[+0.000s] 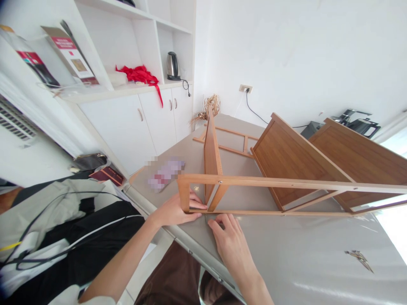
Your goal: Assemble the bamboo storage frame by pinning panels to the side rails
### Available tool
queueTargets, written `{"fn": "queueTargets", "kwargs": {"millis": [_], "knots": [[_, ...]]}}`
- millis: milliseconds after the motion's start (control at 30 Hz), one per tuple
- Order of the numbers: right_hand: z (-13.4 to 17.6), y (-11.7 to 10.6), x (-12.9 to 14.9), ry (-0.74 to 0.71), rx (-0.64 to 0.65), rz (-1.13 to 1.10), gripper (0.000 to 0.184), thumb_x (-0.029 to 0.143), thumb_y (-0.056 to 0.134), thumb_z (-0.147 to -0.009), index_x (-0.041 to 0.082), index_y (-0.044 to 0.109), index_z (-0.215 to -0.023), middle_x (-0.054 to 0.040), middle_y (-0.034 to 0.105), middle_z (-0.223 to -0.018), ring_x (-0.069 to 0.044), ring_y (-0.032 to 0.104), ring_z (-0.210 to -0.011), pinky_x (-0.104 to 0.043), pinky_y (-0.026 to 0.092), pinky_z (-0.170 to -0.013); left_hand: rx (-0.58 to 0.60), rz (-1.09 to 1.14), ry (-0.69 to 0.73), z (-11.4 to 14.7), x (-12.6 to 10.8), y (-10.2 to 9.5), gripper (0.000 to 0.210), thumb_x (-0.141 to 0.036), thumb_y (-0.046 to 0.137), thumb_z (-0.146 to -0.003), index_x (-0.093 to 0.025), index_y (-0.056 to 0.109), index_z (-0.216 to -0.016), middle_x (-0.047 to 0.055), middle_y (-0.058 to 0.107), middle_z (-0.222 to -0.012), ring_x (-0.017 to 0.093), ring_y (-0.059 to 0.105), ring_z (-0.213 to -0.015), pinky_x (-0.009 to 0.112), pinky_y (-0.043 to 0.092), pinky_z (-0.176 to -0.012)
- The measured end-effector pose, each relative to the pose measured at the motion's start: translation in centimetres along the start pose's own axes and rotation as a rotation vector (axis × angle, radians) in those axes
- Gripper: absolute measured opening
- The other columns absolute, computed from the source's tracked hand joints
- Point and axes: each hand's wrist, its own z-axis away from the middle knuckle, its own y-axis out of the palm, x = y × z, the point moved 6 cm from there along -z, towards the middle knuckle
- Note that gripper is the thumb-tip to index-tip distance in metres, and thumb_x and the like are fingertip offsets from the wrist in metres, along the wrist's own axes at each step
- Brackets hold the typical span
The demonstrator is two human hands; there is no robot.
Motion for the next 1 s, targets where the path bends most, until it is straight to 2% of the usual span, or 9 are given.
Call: {"fn": "queueTargets", "kwargs": {"millis": [433,767,1000], "knots": [[0.11,0.42,-0.04,0.035,0.016,0.037,0.024,0.008,0.044,-0.097,0.022,0.063,-0.103,-0.0069,0.054,-0.096,-0.02,0.055,-0.088,-0.033,0.052,-0.076,-0.007,-0.017,0.013,-0.13,-0.05,-0.06,0.026,-0.035,0.068,-0.09,-0.033,0.075,-0.116,-0.003,0.076,-0.112,0.021,0.062,-0.113,0.034,0.046,-0.101],[0.06,0.33,0.18,0.005,-0.079,0.064,0.022,0.01,0.046,-0.098,0.021,0.064,-0.103,-0.0055,0.055,-0.093,-0.018,0.055,-0.081,-0.029,0.048,-0.072,-0.025,-0.017,0.037,-0.11,-0.15,-0.01,0.024,-0.034,0.068,-0.091,-0.033,0.075,-0.114,-0.004,0.076,-0.111,0.019,0.062,-0.114,0.034,0.044,-0.105],[-0.24,0.25,0.78,0.019,-0.054,0.12,0.018,0.011,0.048,-0.098,0.02,0.063,-0.097,-0.0062,0.058,-0.092,-0.022,0.054,-0.084,-0.036,0.045,-0.075,-0.024,-0.011,0.033,-0.03,-0.32,-0.03,0.025,-0.034,0.069,-0.09,-0.032,0.075,-0.114,-0.003,0.075,-0.111,0.019,0.062,-0.112,0.033,0.045,-0.103]]}}
